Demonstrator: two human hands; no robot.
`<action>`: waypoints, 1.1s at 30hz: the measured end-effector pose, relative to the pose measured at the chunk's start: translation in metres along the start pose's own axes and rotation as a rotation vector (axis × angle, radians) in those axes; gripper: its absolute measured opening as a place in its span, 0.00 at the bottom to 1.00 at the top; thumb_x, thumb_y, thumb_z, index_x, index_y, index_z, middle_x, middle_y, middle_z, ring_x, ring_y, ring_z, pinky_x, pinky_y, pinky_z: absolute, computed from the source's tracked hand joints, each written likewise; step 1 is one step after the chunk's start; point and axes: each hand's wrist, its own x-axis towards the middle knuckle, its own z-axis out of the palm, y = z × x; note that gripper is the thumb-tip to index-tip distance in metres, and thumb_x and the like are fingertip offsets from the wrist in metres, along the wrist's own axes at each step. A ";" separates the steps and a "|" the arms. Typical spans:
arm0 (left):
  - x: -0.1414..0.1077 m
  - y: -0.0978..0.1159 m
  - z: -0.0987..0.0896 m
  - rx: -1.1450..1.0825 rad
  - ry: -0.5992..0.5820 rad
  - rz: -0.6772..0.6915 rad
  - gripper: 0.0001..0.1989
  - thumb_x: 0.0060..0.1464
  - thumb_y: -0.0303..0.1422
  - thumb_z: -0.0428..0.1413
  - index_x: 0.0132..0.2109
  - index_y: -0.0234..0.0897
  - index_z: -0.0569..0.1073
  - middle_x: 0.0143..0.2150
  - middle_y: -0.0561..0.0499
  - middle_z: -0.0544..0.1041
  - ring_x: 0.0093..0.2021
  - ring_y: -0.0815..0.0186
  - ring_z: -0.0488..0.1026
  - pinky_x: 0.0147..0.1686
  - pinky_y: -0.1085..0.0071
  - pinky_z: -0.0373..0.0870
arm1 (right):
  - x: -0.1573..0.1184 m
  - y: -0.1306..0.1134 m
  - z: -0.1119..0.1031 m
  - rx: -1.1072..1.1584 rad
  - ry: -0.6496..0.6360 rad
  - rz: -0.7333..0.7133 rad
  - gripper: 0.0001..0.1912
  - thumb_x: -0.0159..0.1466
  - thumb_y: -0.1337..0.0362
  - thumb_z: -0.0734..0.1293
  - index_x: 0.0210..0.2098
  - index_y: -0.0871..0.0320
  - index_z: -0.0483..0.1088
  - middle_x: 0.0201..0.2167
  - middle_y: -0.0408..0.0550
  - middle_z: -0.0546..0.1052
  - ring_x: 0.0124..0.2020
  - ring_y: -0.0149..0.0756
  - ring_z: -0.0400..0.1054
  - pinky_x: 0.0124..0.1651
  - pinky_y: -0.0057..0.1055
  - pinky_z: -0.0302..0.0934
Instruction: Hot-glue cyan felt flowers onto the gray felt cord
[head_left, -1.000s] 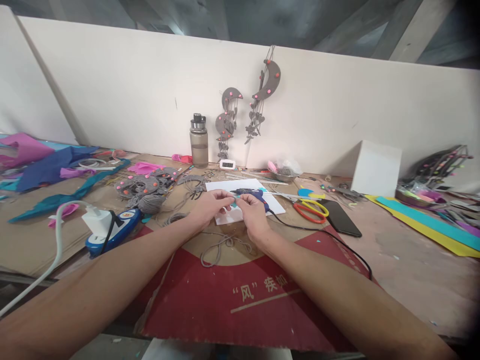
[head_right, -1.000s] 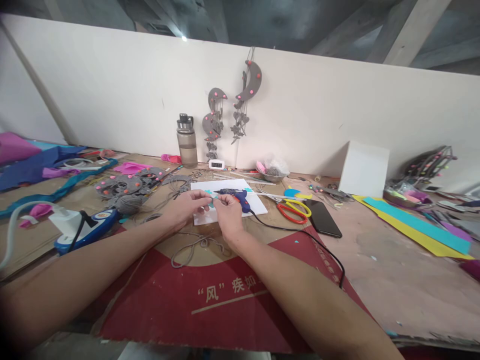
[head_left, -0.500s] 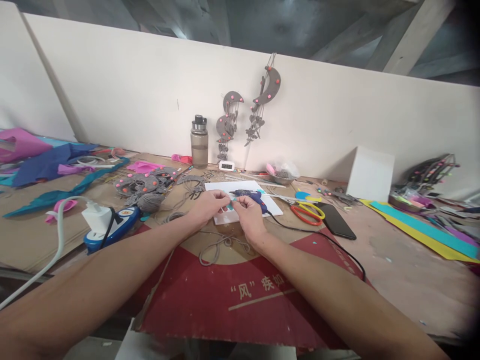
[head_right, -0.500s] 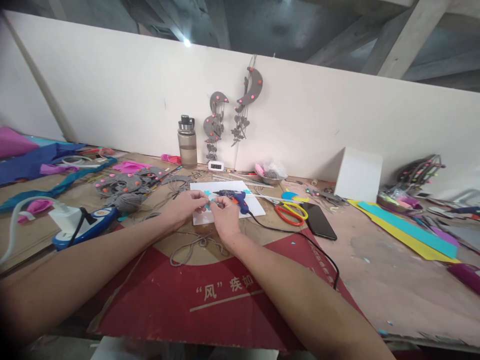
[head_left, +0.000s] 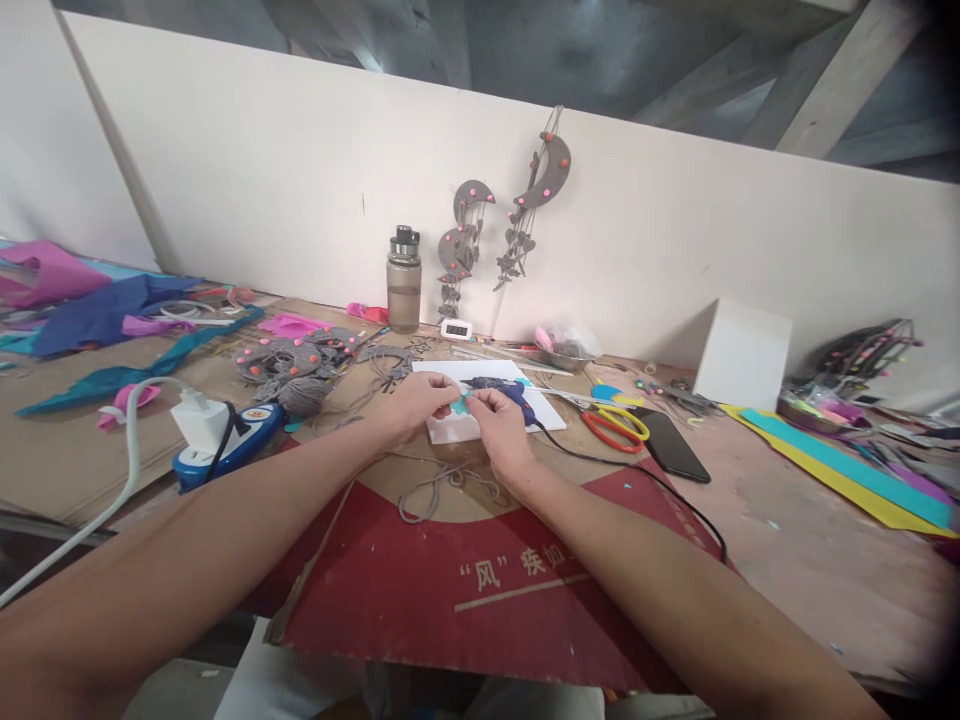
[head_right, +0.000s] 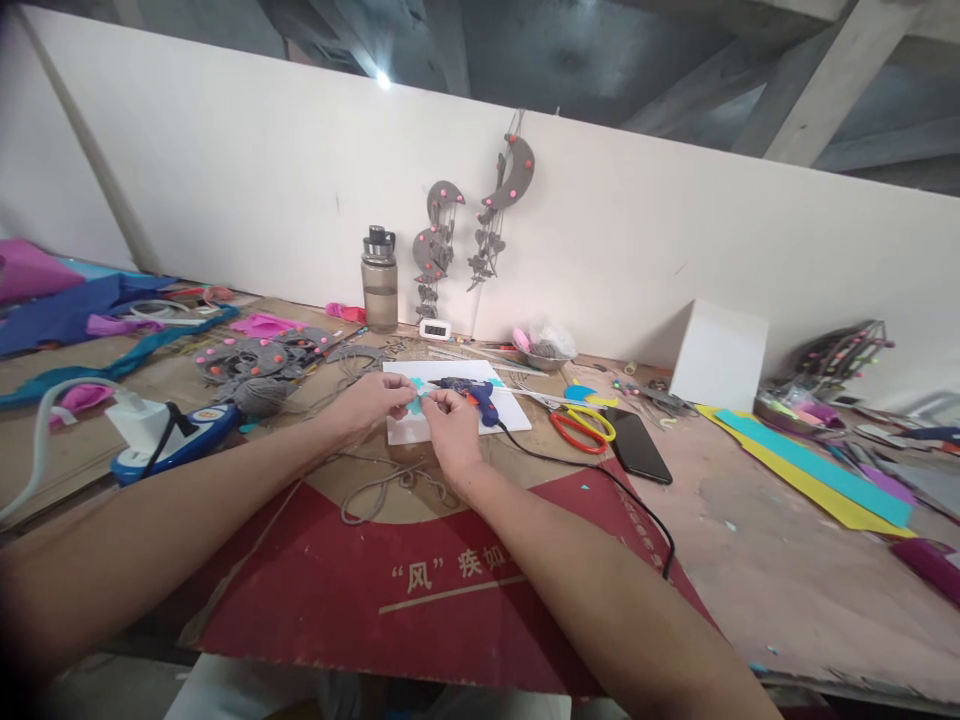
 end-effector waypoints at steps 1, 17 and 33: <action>-0.001 0.001 0.000 -0.032 -0.015 -0.013 0.07 0.43 0.33 0.55 0.26 0.33 0.71 0.21 0.54 0.67 0.21 0.73 0.62 0.23 0.75 0.57 | 0.000 0.000 0.000 0.017 0.010 0.016 0.09 0.52 0.57 0.64 0.25 0.58 0.67 0.22 0.38 0.67 0.25 0.27 0.55 0.30 0.26 0.51; -0.006 0.004 0.011 -0.168 0.067 -0.052 0.11 0.41 0.37 0.60 0.29 0.33 0.74 0.26 0.52 0.71 0.24 0.73 0.64 0.27 0.75 0.61 | -0.001 -0.003 0.002 0.059 0.071 -0.002 0.10 0.52 0.57 0.65 0.27 0.58 0.67 0.24 0.39 0.68 0.25 0.28 0.57 0.31 0.26 0.53; 0.021 -0.012 -0.031 -0.004 0.364 0.068 0.09 0.44 0.36 0.57 0.31 0.34 0.74 0.16 0.56 0.68 0.15 0.75 0.58 0.17 0.77 0.52 | -0.011 -0.016 -0.002 -0.238 -0.127 -0.302 0.13 0.62 0.58 0.57 0.35 0.57 0.71 0.34 0.45 0.74 0.37 0.34 0.65 0.42 0.31 0.58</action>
